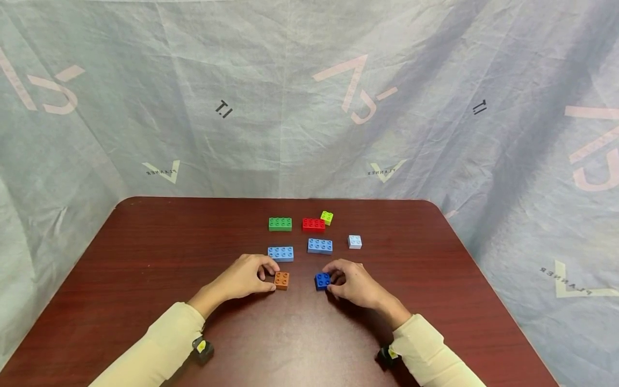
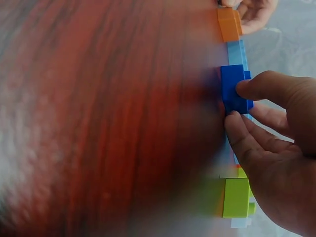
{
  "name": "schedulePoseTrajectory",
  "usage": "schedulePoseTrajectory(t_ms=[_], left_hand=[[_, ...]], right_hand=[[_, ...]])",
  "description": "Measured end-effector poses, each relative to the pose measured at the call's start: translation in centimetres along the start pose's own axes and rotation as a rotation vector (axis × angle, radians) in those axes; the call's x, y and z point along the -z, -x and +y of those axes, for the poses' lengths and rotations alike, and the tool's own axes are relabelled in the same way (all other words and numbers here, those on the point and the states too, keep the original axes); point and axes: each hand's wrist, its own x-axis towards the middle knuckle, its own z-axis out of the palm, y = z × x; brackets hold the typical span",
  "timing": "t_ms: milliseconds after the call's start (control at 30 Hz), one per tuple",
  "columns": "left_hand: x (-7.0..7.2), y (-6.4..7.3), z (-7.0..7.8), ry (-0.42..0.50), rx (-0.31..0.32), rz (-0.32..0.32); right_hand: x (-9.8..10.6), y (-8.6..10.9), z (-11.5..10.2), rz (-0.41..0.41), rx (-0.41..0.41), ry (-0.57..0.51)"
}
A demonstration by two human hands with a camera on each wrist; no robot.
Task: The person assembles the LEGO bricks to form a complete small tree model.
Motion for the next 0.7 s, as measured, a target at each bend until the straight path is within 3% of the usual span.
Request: schedulePoseTrajectory(t_ms=[467, 700], left_hand=[[-1.1, -0.3, 0.8, 0.052, 0.047, 0.048], [-1.9, -0.5, 1.5, 0.054, 0.052, 0.061]], right_hand=[[-0.6, -0.6, -1.1, 0.105, 0.004, -0.080], [-1.0, -0.9, -1.9, 0.129, 0.059, -0.110]])
